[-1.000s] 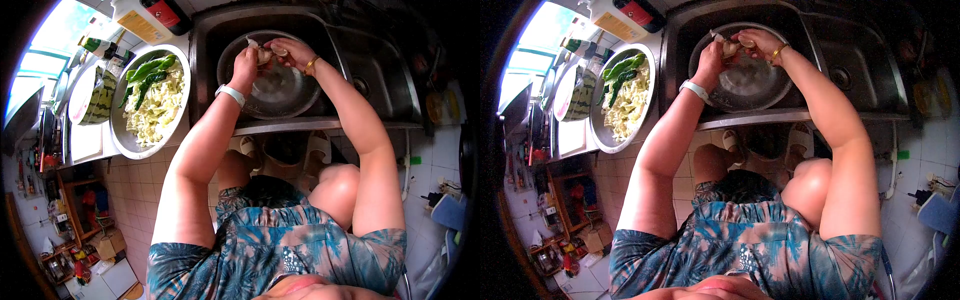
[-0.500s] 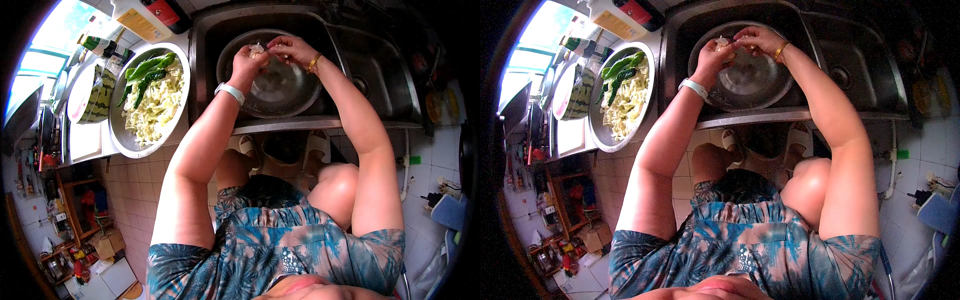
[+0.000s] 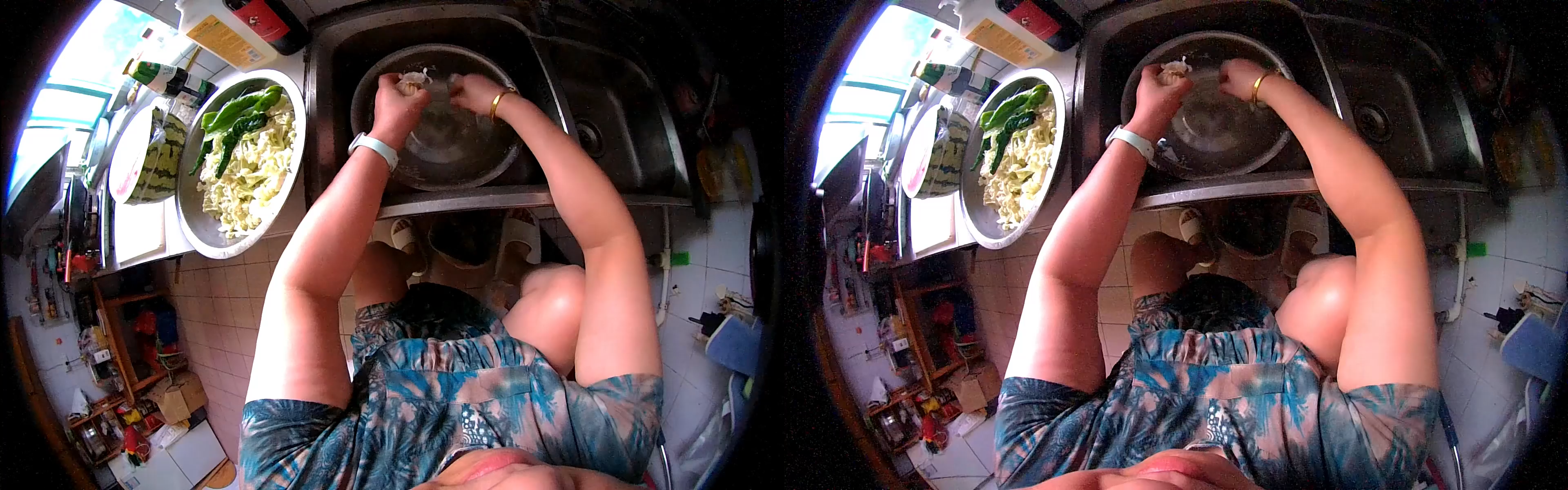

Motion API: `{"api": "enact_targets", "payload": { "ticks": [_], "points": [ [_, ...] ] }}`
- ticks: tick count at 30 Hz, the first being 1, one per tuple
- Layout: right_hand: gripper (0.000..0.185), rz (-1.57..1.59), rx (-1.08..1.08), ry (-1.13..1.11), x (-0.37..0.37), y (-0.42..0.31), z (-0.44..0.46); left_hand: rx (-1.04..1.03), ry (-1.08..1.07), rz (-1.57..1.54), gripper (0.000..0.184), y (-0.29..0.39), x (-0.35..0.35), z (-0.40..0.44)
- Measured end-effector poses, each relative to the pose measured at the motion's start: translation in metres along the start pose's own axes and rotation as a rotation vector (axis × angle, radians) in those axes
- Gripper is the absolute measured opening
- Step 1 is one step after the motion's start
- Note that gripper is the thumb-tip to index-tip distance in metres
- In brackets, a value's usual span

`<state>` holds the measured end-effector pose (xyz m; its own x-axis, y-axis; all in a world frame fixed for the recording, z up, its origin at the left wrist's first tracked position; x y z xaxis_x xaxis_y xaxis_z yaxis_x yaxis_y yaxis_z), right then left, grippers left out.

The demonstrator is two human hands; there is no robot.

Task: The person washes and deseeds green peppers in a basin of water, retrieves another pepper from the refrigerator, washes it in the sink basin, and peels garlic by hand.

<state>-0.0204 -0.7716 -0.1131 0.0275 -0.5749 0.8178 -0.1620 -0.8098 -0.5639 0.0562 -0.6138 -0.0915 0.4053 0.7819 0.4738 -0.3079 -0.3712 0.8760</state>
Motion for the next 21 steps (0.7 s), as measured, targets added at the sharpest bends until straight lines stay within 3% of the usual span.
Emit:
{"api": "enact_targets", "payload": {
  "ticks": [2,4,5,9,12,13,15,18,21],
  "points": [
    [0.029,0.048,-0.023,0.092,0.016,-0.005,-0.003,0.0,0.029,-0.009,0.059,-0.001,0.001,0.002],
    [0.027,0.45,-0.054,0.052,0.037,-0.022,-0.018,-0.001,0.061,-0.019,0.062,0.002,0.003,0.002],
    [0.027,0.449,-0.055,0.053,0.046,-0.034,-0.031,0.001,0.057,-0.003,0.066,0.003,0.004,0.0],
    [0.021,0.544,0.338,-0.077,0.067,-0.124,-0.091,-0.022,-0.017,0.111,0.073,0.029,0.013,-0.014],
    [0.018,0.292,0.71,0.121,0.056,-0.174,-0.141,-0.145,-0.098,-0.018,0.045,0.008,0.0,0.0],
    [0.019,0.344,0.67,0.028,0.043,-0.187,-0.161,-0.352,-0.05,0.296,0.04,0.034,0.006,-0.016],
    [0.014,0.371,0.774,-0.15,0.001,-0.196,-0.193,-0.365,-0.023,0.325,0.034,0.047,0.007,-0.025],
    [0.018,0.218,0.611,-0.595,-0.075,-0.17,-0.216,-0.605,-0.001,0.58,0.029,0.069,0.005,-0.04],
    [0.032,-0.124,0.376,-0.838,-0.157,-0.108,-0.208,-0.749,0.014,0.821,0.029,0.093,0.004,-0.05]
  ]
}}
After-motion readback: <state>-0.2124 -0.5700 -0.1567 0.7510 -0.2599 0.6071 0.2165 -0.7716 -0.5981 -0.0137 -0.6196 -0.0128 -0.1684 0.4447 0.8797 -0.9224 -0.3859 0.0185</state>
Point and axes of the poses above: each hand's wrist, its own z-axis towards the middle knuckle, its own x-axis out of the back of the hand, y = z × x, the point moved 6 cm from there along z, towards the middle knuckle, and after that the axes turned 1 degree about z, right-handed, at the moved point
